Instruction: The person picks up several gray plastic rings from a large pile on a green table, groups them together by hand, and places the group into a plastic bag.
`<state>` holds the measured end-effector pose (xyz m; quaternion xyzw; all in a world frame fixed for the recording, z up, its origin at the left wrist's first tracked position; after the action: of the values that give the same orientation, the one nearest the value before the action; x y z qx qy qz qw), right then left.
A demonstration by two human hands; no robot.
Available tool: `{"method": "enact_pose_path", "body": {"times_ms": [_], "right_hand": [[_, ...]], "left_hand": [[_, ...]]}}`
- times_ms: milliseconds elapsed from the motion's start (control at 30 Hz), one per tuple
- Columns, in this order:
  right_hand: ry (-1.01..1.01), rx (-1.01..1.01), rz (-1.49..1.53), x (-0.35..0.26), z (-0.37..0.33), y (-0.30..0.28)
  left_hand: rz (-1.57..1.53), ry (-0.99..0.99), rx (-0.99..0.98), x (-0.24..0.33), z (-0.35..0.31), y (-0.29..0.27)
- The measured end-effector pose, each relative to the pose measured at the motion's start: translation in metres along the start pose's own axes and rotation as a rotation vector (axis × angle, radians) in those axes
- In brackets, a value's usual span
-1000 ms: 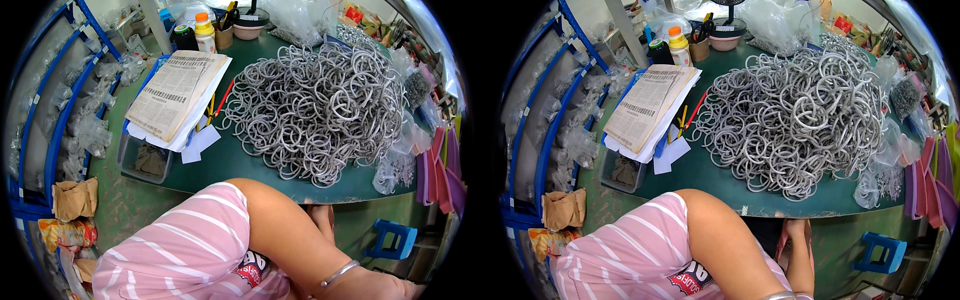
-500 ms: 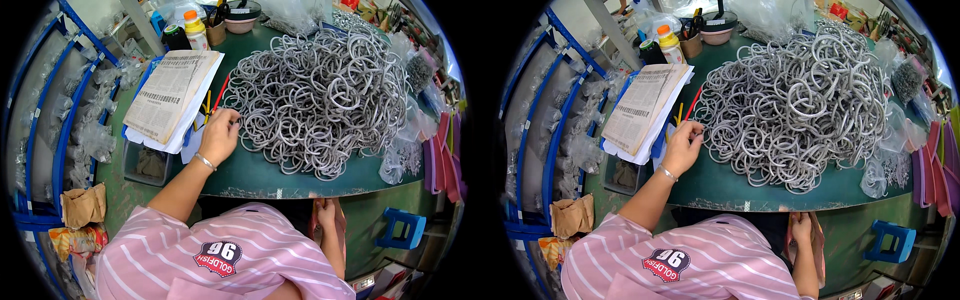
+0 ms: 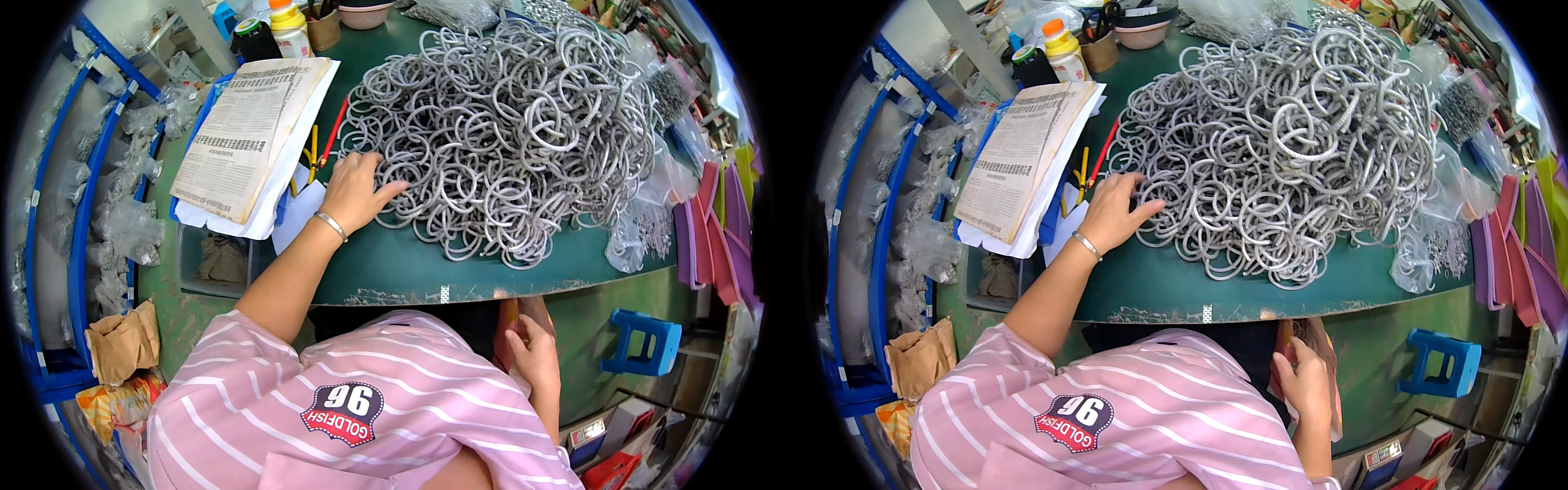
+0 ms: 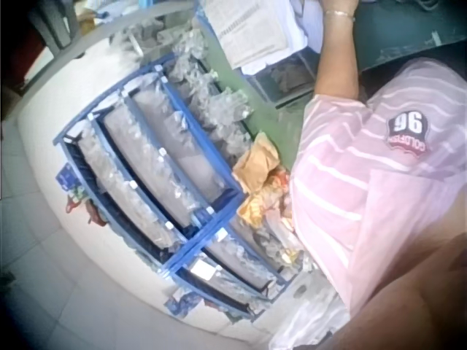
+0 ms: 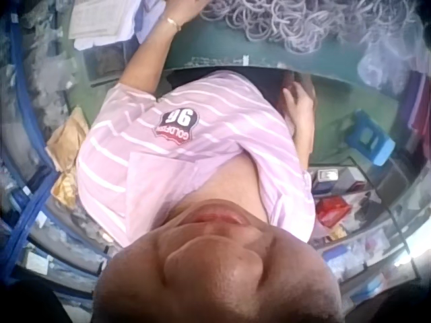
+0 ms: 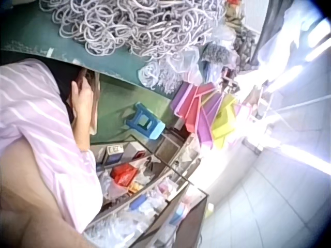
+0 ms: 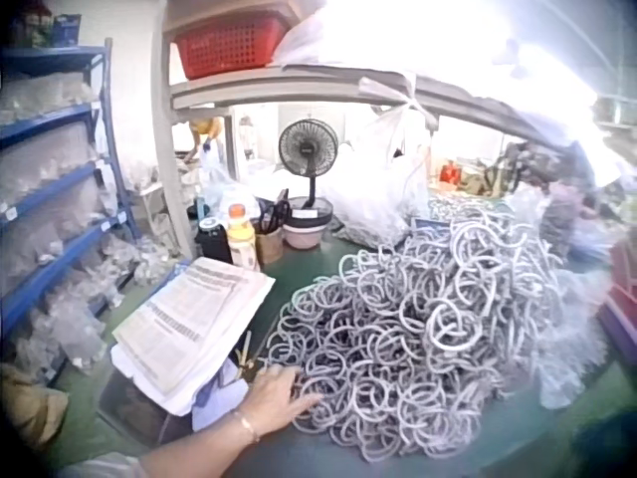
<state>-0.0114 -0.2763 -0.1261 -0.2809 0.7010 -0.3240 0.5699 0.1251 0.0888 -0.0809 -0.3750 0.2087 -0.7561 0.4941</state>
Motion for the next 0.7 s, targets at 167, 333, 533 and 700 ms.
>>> {"method": "enact_pose_path", "body": {"times_ms": [167,333,533,700], "right_hand": [[-0.502,0.063,0.119,-0.118,0.007,-0.014],[-0.865,0.055,0.136,-0.197,0.009,0.0],[-1.241,0.217,-0.055,-0.249,0.021,0.038],[-1.318,0.215,-0.442,-0.27,0.054,0.067]], "left_hand": [[-0.32,-0.493,-0.279,-0.005,-0.01,0.005],[-0.592,-0.589,-0.081,-0.003,-0.018,-0.032],[-0.69,-0.783,-0.1,-0.023,-0.093,-0.035],[-0.506,-0.695,-0.086,-0.02,-0.104,-0.055]]}}
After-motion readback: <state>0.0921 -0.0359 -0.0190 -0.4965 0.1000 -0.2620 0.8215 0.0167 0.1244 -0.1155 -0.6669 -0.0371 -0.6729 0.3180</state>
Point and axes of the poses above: each hand's wrist, its own z-axis towards the middle knuckle, its own y-axis out of the palm, x = y × z, the point moved 8 cm from there along z, towards the middle knuckle, and after that the axes turned 12 degrees about x, right-handed, at the moved point
